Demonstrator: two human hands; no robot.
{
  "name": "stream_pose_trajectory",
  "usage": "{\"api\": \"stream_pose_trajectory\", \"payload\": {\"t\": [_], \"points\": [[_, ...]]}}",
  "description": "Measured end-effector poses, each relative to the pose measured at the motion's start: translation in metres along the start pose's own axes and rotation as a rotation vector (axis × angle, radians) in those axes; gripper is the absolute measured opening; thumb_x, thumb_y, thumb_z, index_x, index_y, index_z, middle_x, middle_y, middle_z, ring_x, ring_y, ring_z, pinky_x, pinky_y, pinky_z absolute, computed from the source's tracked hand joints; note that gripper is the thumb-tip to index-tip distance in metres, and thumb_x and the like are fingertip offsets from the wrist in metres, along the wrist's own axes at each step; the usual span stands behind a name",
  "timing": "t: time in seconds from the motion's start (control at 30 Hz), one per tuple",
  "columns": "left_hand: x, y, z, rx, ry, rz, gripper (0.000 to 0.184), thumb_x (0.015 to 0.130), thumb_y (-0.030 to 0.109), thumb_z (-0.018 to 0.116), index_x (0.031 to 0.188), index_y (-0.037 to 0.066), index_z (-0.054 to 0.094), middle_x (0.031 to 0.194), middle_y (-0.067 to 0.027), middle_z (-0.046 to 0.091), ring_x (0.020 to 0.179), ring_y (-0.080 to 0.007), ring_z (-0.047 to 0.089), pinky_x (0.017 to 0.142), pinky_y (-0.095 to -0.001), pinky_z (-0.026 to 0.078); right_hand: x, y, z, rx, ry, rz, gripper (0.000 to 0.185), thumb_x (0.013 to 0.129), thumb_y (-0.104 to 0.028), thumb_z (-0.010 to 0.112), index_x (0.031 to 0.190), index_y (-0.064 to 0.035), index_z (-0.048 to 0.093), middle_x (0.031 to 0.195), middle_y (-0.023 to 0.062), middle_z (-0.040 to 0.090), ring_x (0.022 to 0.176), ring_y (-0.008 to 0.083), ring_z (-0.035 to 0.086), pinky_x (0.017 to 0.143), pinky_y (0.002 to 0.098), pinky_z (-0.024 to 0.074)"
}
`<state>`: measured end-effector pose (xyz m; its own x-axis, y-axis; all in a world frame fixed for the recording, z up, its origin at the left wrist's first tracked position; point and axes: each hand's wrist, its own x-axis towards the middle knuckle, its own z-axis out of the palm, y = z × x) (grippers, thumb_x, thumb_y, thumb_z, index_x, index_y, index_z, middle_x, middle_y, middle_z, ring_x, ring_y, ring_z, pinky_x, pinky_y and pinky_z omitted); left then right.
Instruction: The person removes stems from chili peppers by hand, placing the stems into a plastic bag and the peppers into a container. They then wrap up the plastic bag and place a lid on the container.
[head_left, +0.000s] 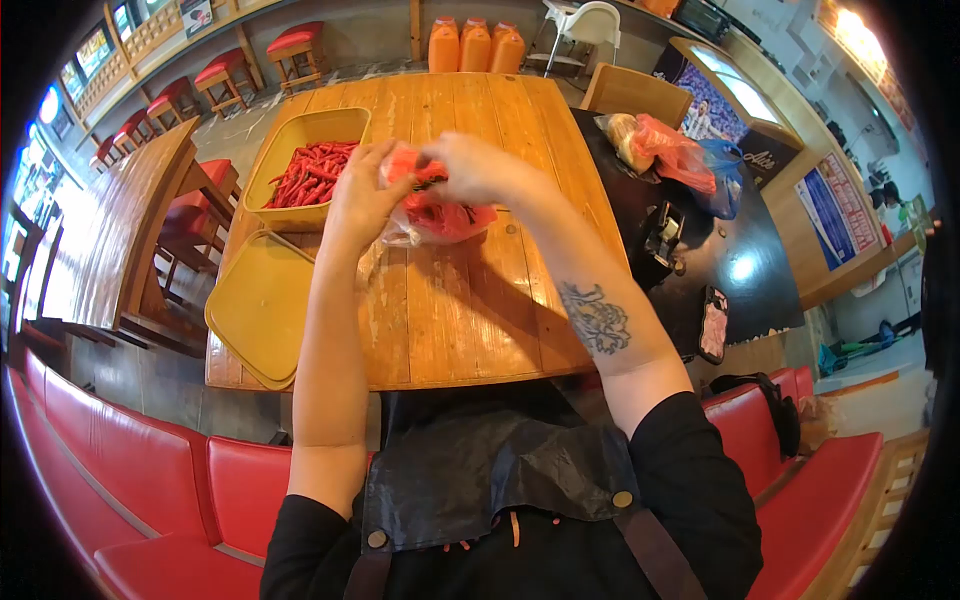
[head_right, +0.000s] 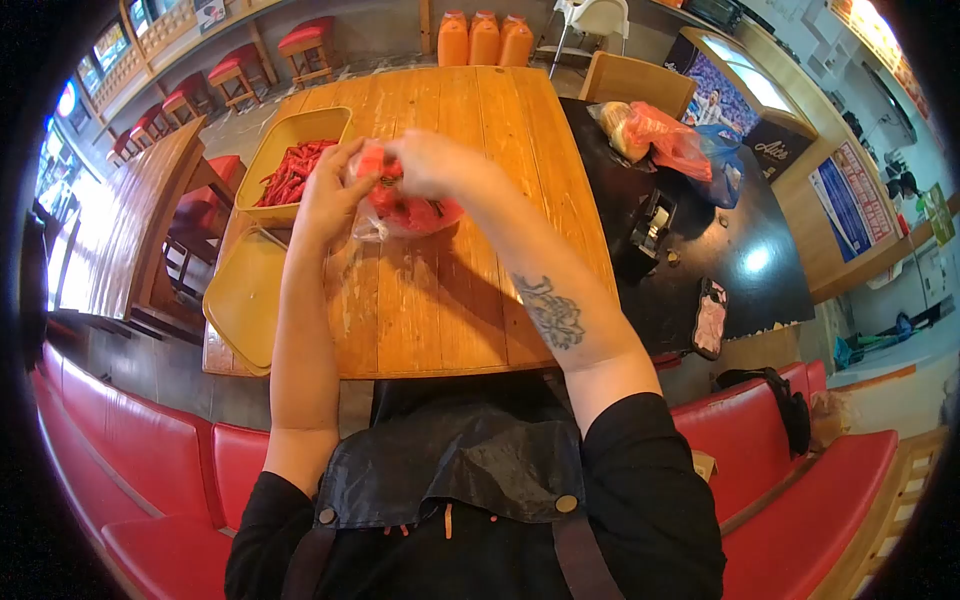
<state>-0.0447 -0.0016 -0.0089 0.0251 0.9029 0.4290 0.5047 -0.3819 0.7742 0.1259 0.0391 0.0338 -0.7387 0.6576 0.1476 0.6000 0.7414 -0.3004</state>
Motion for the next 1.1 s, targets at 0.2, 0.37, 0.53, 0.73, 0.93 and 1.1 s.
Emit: {"api": "stream_pose_trajectory", "payload": {"t": [0.2,0.37,0.53,0.73,0.93,1.1], "points": [[-0.009,0.020,0.023,0.495,0.057,0.125,0.055,0.068,0.039,0.069,0.114,0.015,0.052,0.130,-0.0183,0.032,0.117,-0.0382,0.034,0.092,-0.0437,0.037,-0.048,0.065,-0.012,0.091,0.120,0.279,0.040,0.079,-0.025,0.057,0.113,-0.0046,0.052,0.109,0.0164,0.053,0.099,0.0325,0.052,0.084,0.0370,0.0431],[-0.025,0.023,0.040,0.698,-0.177,0.254,0.043,0.066,0.028,0.070,0.103,0.012,0.057,0.127,-0.0164,0.037,0.114,-0.0359,0.037,0.090,-0.0424,0.039,-0.078,0.102,0.072,-0.140,0.256,0.283,0.048,0.081,-0.032,0.057,0.119,-0.0047,0.047,0.119,0.0159,0.047,0.111,0.0315,0.044,0.091,0.0350,0.0372],[-0.014,0.007,0.007,0.689,-0.158,0.029,0.021,0.066,0.008,0.060,0.087,0.006,0.061,0.106,-0.0114,0.051,0.100,-0.0310,0.050,0.080,-0.0395,0.045,-0.068,0.091,0.071,-0.106,0.338,0.191,0.043,0.082,-0.031,0.057,0.115,-0.0042,0.051,0.118,0.0143,0.047,0.114,0.0300,0.041,0.095,0.0351,0.0331],[-0.016,0.020,-0.007,0.706,-0.197,-0.182,0.020,0.066,0.009,0.062,0.086,0.003,0.061,0.103,-0.0120,0.052,0.096,-0.0289,0.053,0.078,-0.0393,0.044,-0.102,0.096,0.048,0.005,0.163,0.081,0.021,0.075,-0.018,0.060,0.091,-0.0042,0.060,0.097,0.0112,0.054,0.097,0.0293,0.049,0.082,0.0358,0.0416],[-0.018,0.017,-0.005,0.648,-0.285,-0.195,0.050,0.059,0.021,0.074,0.101,0.003,0.055,0.115,-0.0141,0.045,0.106,-0.0315,0.046,0.085,-0.0395,0.042,-0.101,0.101,0.044,-0.094,0.286,0.155,0.010,0.074,-0.011,0.057,0.080,-0.0025,0.059,0.081,0.0111,0.057,0.083,0.0309,0.054,0.073,0.0354,0.0449],[-0.018,0.010,0.005,0.583,-0.367,-0.082,0.070,0.054,0.022,0.078,0.113,0.001,0.046,0.128,-0.0151,0.035,0.112,-0.0356,0.038,0.094,-0.0397,0.037,-0.090,0.088,0.031,0.464,0.622,0.327,0.010,0.078,-0.008,0.058,0.086,-0.0010,0.059,0.076,0.0043,0.062,0.066,0.0088,0.055,0.061,0.0225,0.0441]]}}
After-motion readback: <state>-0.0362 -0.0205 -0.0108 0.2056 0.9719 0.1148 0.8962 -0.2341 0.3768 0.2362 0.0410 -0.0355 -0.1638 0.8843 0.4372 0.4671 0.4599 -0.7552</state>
